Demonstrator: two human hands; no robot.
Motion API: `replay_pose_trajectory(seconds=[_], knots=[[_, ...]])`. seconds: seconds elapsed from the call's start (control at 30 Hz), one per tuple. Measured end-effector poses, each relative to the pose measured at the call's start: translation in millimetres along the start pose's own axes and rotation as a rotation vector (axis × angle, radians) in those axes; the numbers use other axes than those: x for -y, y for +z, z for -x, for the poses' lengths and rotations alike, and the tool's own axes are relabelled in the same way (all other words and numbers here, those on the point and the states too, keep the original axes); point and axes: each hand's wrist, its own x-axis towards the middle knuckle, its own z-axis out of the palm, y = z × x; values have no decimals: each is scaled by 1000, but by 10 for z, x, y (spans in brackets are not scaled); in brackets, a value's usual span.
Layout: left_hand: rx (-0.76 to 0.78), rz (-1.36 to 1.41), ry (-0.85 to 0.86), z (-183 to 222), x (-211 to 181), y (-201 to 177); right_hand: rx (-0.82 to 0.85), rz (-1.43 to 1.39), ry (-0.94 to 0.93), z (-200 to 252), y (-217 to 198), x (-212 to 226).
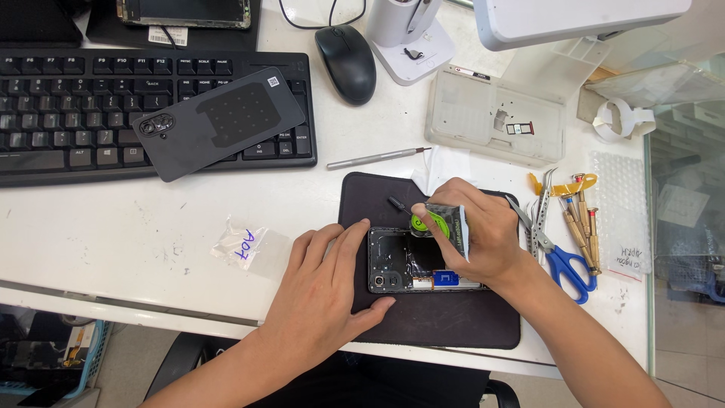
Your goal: The person applies adhesive to the internal frame of a disassembled smartphone and then attaches the back cover. The person uses a tube to apply adhesive along the edges of the phone's internal frame and then aligns and presses the back cover into place.
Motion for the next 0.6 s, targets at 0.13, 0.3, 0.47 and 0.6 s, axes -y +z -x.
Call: replay_pose_trajectory(seconds=[0.13, 0.3, 0.47, 0.6], knots=[[22, 16, -30, -4, -1, -4, 3, 22, 27, 18, -39, -9], [11, 7, -23, -6, -4, 2, 5, 19, 31, 58, -68, -19], [1, 10, -29, 2, -6, 10, 0, 24, 16, 97, -102, -47], [0, 7, -28, 7, 2, 23, 4, 24, 51, 140, -125, -79]])
